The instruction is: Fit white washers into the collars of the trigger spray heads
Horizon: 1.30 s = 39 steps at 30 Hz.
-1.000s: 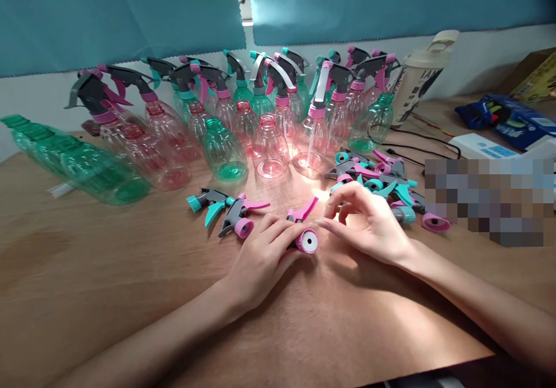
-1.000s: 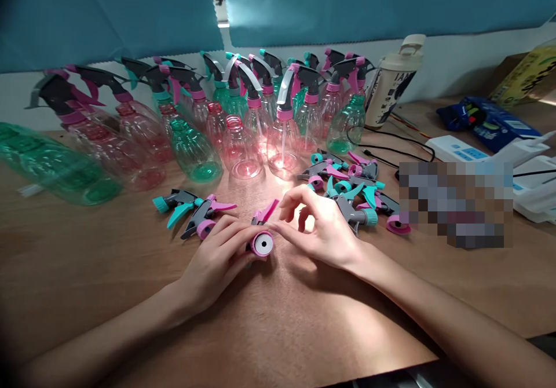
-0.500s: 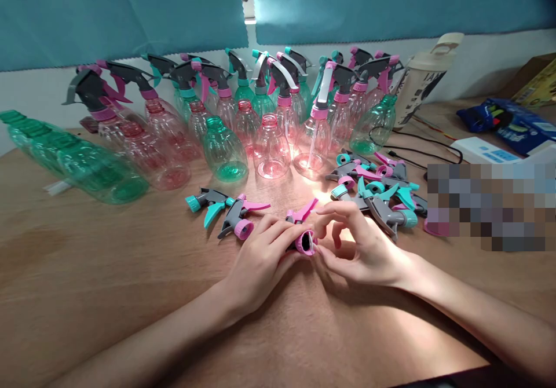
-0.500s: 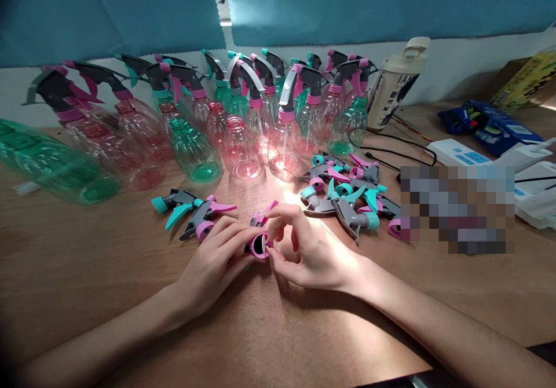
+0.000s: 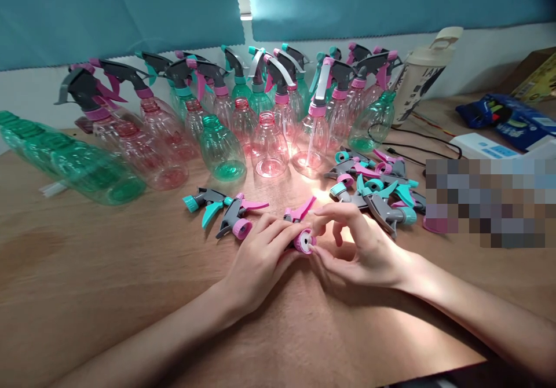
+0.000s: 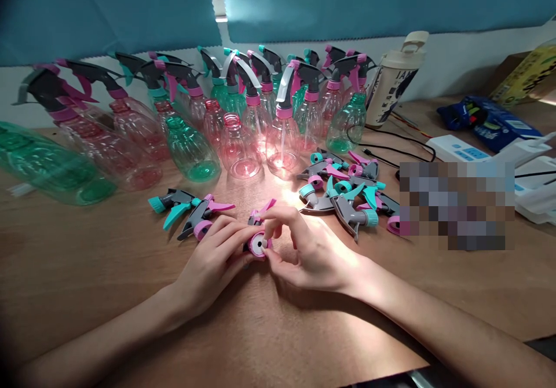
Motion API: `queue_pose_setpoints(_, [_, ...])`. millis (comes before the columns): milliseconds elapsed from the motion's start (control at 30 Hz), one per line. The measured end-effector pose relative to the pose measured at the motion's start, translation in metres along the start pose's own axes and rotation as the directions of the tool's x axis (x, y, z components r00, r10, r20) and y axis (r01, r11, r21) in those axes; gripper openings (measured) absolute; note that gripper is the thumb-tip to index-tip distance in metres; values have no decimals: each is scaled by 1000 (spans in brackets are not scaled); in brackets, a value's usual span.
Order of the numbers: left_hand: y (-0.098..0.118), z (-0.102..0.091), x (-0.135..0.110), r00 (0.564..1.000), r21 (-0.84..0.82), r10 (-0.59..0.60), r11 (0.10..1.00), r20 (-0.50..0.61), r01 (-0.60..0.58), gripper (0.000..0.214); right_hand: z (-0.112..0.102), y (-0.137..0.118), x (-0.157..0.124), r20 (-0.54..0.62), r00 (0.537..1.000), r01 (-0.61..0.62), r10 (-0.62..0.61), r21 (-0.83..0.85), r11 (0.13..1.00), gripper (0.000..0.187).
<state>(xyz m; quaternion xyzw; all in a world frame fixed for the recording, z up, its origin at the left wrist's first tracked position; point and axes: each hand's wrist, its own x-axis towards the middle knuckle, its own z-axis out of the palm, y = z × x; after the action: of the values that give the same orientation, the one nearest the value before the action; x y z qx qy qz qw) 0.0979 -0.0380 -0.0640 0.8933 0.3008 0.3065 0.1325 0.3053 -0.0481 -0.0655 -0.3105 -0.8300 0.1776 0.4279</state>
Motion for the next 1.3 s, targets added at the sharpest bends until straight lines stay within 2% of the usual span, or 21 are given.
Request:
queue_pose_setpoints(167, [-1,0,0,1000,8,-4,1000,-2,4,27,-1,-1,0,-17,1000,-20,19,-43,999,59])
queue_pose_setpoints(500, [-1,2,0,1000,2,-4,1000,-22,4,26,-3,-2,1,48,999,-22,25,-61,998,59])
queue_pose_setpoints(700, [-2,4,0,999,39,0,999,-48,2,24,-5,-6,3,46,999,5,6,-224,974,45])
queue_pose_setpoints(867, [1,1,0,999,96,18,995,-44,-14,23,-3,-9,7,40,998,49,-41,-205,977,31])
queue_pose_setpoints(967, [2,0,0,999,115,19,993,-41,-14,21,-3,-10,7,53,995,90,-82,-178,980,28])
queue_pose_setpoints(1133, [1,0,0,999,87,-11,996,-31,14,25,-5,-9,3,23,999,-30,36,-206,978,28])
queue_pose_setpoints(1300, [1,-1,0,999,83,-16,996,-37,19,25,-9,-12,5,45,995,-79,90,-205,976,28])
